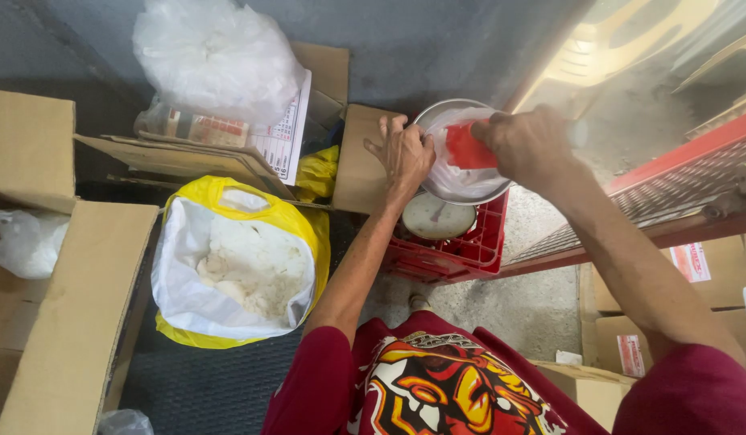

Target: Weighing a white powdery substance using a scoop and scale, and then packaging it into small plastic bags.

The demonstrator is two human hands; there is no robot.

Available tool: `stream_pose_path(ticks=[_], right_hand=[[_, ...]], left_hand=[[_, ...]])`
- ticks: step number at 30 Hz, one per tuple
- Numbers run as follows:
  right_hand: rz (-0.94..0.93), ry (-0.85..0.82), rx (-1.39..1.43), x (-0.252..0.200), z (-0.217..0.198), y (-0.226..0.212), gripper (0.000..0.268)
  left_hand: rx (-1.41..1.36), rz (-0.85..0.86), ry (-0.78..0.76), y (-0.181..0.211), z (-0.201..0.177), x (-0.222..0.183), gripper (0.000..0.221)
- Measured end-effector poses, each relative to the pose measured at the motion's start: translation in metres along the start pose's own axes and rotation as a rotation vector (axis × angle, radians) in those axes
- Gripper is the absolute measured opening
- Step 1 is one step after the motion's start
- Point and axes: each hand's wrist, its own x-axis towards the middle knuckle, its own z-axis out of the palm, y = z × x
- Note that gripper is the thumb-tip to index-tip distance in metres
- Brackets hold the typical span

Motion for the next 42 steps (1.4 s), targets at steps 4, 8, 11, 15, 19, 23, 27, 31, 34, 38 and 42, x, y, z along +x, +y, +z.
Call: stream_pose_path(ticks=[4, 8, 11, 15, 19, 23, 27, 31, 34, 38, 42], right_hand=[[0.031, -0.081, -0.044, 0.000, 0.011, 0.010, 0.020], [0.086, -0.178, -0.094, -0.013, 0.000, 0.024, 0.019], [0.118, -0.159, -0.057, -0.025, -0.005, 0.026, 0.017], [0.212, -0.039, 0.079, -0.045, -0.011, 0.026, 0.016], [0.308, 0.101, 0.251, -0.064, -0.008, 0.020, 0.019], [0.558, 0.120, 0.998, -0.071, 0.017, -0.005, 0.014], [0.557, 0.084, 1.563, -0.041, 0.037, -0.042, 0.011], [0.426, -0.081, 1.630, 0.011, 0.004, -0.098, 0.011], [0.315, -0.257, 1.455, 0.049, -0.028, -0.149, 0.022], [-0.304, 0.002, 0.895, 0.087, -0.032, -0.221, 0.046], [-0.566, -0.103, 0.393, 0.114, -0.010, -0.293, 0.024]], left_hand=[[0.044, -0.034, -0.001, 0.000, 0.006, 0.003, 0.020], [0.046, -0.040, -0.015, 0.000, 0.002, 0.002, 0.023], [0.026, -0.038, -0.014, 0.000, -0.001, -0.002, 0.032], [-0.063, -0.022, -0.018, -0.007, -0.009, -0.006, 0.035], [-0.216, -0.135, 0.038, -0.002, -0.062, -0.021, 0.026], [-0.440, -0.078, 0.189, -0.028, -0.112, -0.053, 0.030], [-0.388, -0.044, 0.413, -0.051, -0.179, -0.090, 0.025], [-0.318, -0.088, 0.560, -0.066, -0.255, -0.146, 0.026], [-0.063, -0.194, 0.651, -0.087, -0.287, -0.184, 0.028], [0.207, -0.428, 0.718, -0.116, -0.287, -0.217, 0.034], [0.449, -0.614, 0.655, -0.095, -0.281, -0.230, 0.070]])
